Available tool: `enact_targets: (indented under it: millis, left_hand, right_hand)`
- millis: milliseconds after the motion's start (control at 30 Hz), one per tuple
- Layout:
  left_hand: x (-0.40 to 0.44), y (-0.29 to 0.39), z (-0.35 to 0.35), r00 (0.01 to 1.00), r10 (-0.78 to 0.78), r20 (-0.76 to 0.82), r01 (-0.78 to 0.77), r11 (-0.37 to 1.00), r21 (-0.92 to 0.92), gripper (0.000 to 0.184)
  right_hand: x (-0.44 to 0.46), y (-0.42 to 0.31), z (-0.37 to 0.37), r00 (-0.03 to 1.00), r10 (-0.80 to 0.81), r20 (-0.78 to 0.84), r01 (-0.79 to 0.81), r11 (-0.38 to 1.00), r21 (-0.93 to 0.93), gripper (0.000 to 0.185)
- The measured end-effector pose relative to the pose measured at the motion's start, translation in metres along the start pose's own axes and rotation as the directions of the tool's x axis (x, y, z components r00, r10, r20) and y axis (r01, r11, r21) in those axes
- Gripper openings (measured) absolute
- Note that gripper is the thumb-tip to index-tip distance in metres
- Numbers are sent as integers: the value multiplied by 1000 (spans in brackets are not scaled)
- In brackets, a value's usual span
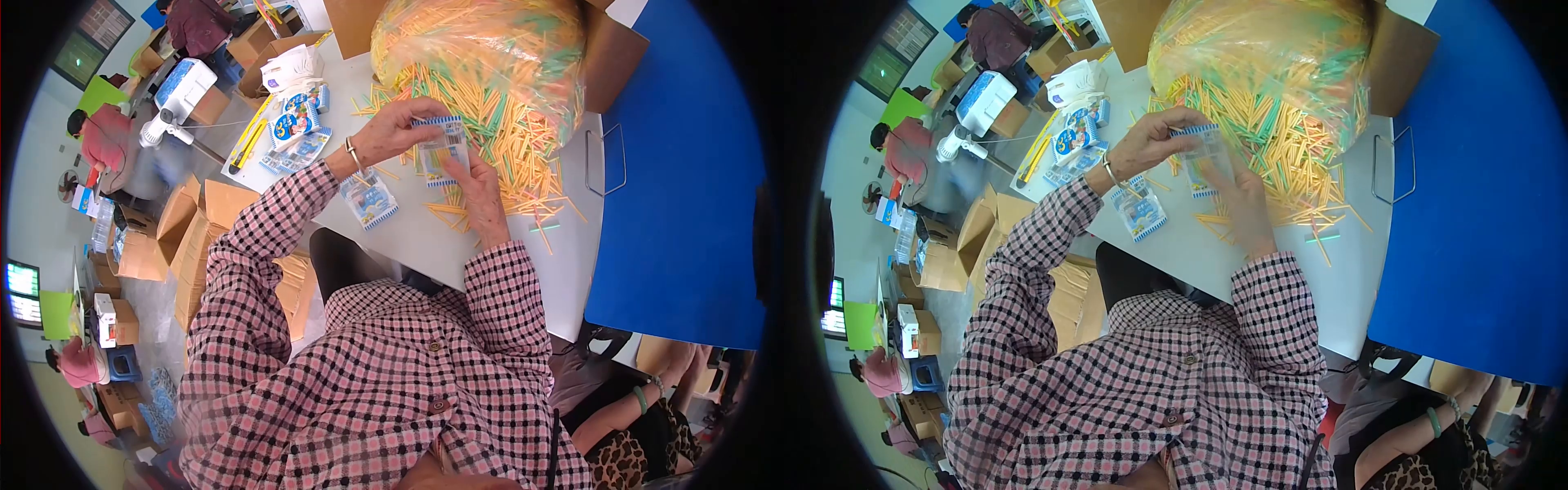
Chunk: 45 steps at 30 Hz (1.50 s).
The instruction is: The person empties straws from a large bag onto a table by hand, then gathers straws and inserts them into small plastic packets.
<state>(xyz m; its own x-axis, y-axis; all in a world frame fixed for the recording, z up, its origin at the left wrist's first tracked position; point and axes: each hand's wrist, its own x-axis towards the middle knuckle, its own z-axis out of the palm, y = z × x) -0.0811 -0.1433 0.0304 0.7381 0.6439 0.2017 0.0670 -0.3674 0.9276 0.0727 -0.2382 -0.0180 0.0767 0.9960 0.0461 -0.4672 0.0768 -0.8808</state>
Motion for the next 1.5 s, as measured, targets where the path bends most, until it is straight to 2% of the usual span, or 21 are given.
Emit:
enact_targets:
  millis: [100,233,367,467,633,733,900,1000,1033,1167,1267,1300,1400,1500]
  left_hand:
    - [1,6,1,1000,0,4,0,997,-71,31]
    - [-1,9,3,995,-93,-40,84,979,-186,30]
    - [-1,3,7,988,-151,15,151,987,-61,32]
    - [-1,4,16,1000,-13,-3,13,998,-69,38]
    - [-2,11,19,1000,31,7,-29,989,-147,43]
    - [-5,11,18,998,61,4,-61,998,-11,45]
    - [-7,17,14,1000,26,4,-26,995,-92,43]
    - [-10,21,11,995,-102,5,100,974,-204,44]
    - [-10,19,10,995,-101,6,101,973,-206,44]
    - [-12,18,8,992,-127,-28,123,987,-102,44]
    - [-11,23,13,987,-159,19,159,987,-28,46]
    - [-11,21,13,987,-157,20,158,987,-28,46]
    - [-10,13,16,995,-87,41,94,969,-229,47]
    - [-9,14,20,997,-66,30,70,977,-201,48]
  right_hand:
    - [2,10,-16,989,102,105,-74,967,-244,22]
    - [0,8,-14,985,132,109,-115,982,-153,22]
    - [2,9,-16,980,135,145,-90,956,-278,21]
    - [3,12,-16,984,118,133,-91,977,-193,21]
    - [0,6,-16,979,159,127,-137,977,-165,22]
    - [1,8,-15,981,138,139,-108,973,-204,21]
    - [2,9,-12,985,96,142,-71,983,-167,21]
    - [1,9,-13,984,122,128,-106,986,-125,21]
    - [1,9,-14,983,137,121,-125,987,-104,22]
    - [2,6,-10,985,103,138,-65,964,-256,23]
    - [1,6,-10,989,90,122,-65,979,-194,23]
    - [0,6,-10,990,82,113,-63,985,-163,23]
    - [-1,1,-9,990,71,123,-49,983,-176,23]
    - [-2,-1,-9,989,66,133,-44,986,-163,23]
